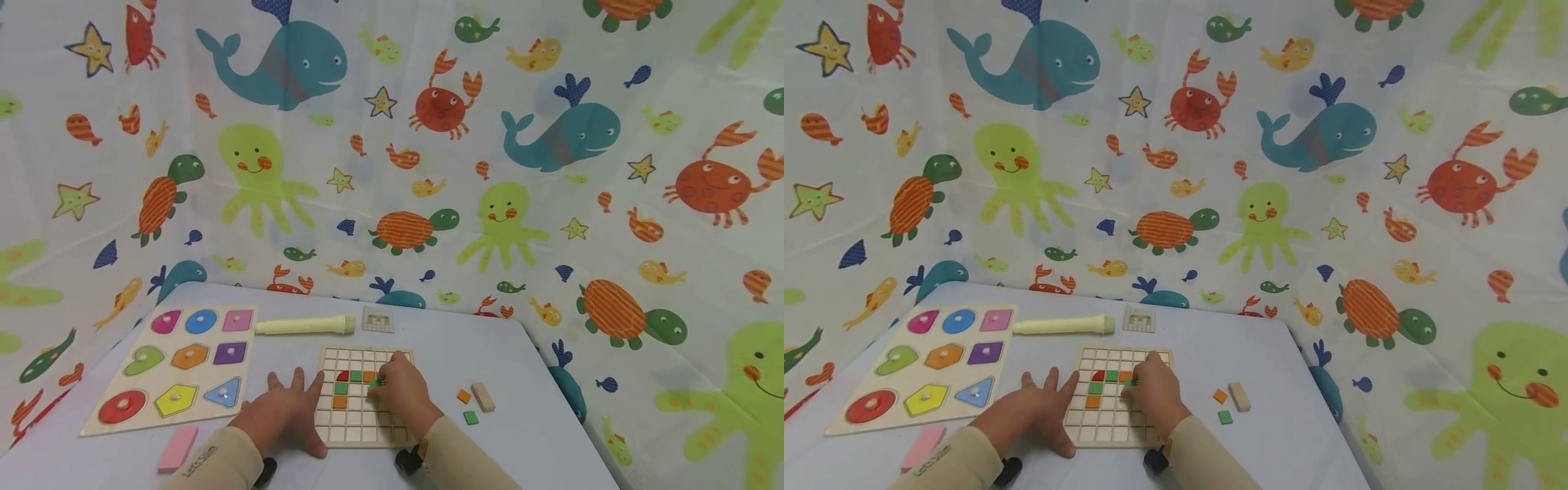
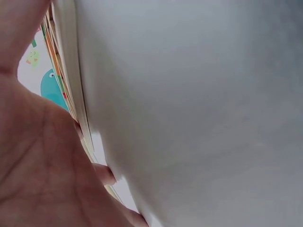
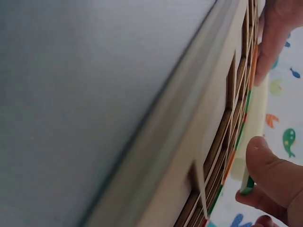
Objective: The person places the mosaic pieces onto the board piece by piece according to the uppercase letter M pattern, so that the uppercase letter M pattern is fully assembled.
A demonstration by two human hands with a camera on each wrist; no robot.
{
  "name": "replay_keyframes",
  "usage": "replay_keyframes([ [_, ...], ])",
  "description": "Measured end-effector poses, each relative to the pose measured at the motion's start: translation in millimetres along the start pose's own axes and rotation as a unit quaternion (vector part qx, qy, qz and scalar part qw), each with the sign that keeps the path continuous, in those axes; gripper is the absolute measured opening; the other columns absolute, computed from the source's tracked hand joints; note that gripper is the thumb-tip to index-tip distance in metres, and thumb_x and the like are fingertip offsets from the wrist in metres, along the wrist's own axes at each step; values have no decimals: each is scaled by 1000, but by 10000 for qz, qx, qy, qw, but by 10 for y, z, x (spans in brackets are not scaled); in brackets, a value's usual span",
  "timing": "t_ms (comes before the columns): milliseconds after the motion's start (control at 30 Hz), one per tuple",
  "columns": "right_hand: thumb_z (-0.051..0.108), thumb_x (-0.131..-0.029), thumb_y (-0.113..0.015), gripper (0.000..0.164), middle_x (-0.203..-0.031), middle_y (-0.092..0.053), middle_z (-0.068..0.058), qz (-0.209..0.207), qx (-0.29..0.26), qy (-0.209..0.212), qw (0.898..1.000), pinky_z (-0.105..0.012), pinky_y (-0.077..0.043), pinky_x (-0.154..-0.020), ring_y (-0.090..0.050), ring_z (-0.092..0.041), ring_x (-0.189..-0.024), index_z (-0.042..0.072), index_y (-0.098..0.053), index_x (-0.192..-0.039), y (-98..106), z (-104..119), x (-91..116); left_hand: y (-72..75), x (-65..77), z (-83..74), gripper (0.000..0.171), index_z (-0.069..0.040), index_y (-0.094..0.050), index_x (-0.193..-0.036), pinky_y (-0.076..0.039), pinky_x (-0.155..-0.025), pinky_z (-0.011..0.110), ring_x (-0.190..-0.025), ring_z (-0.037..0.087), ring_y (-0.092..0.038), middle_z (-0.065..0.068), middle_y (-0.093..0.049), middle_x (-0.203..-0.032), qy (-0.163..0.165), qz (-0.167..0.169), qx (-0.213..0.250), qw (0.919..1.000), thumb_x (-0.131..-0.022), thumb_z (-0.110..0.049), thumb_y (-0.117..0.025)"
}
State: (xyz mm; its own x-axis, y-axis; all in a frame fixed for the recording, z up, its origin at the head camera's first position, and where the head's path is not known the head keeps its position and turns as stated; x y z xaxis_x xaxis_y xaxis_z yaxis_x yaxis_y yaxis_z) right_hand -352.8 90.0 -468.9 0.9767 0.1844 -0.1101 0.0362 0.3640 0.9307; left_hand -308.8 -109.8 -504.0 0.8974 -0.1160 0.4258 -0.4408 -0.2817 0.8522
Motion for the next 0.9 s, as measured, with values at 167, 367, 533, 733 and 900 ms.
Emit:
replay_keyframes([
  [167, 35, -77, -97, 31, -89, -49, 3, 72, 301, 117, 9995, -26, -46, -63, -48, -11, -71, 11, -80, -88, -5, 108, -42, 20, 13, 6, 140, -21, -32, -167, -17, -101, 98, -152, 74, -4, 29, -15, -174, -15, -34, 19, 10000, -53, -65, -100],
  [367, 39, -76, -97, 35, -91, -49, 3, 191, 506, -6, 9985, -27, -47, -64, -49, -11, -71, 12, -79, -90, -66, 130, -84, 5, -1, 22, 140, -22, -31, -168, -16, -100, 99, -152, 74, -4, 29, -15, -175, -75, -45, 16, 10000, -53, -66, -100],
  [533, 38, -75, -98, 35, -91, -49, 2, 244, 451, -172, 9985, -28, -47, -63, -50, -13, -71, 12, -77, -88, -66, 112, -69, 1, 1, 8, 140, -23, -32, -168, -16, -101, 98, -152, 73, -4, 28, -15, -175, -62, -49, 12, 10000, -53, -67, -99],
  [733, 38, -75, -98, 35, -92, -52, 1, 249, 334, -139, 9990, -30, -50, -65, -51, -13, -73, 13, -78, -88, -46, 138, -48, 4, 8, 5, 139, -23, -32, -168, -16, -101, 99, -153, 73, -4, 28, -17, -174, -30, -8, 79, 10000, -54, -64, -100],
  [900, 35, -79, -95, 28, -96, -57, 0, 285, 352, -131, 9989, -34, -55, -73, -54, -14, -78, 14, -80, -91, -26, 153, -48, 7, 16, 27, 139, -23, -32, -167, -16, -101, 99, -153, 73, -4, 27, -17, -175, 3, -42, 58, 10000, -53, -64, -101],
])
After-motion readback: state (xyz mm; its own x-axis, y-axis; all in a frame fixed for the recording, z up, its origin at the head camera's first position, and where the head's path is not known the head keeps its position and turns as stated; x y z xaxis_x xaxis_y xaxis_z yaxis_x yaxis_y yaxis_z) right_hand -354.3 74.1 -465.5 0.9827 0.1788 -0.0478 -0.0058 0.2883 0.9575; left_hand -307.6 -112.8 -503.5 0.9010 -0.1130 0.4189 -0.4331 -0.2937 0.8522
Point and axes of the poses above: each hand's wrist, its own x-axis away from the middle knuckle, its own y-axis out of the back of the hand, z = x × y, the point moved 10 cm from there along -x, towards the middle knuckle
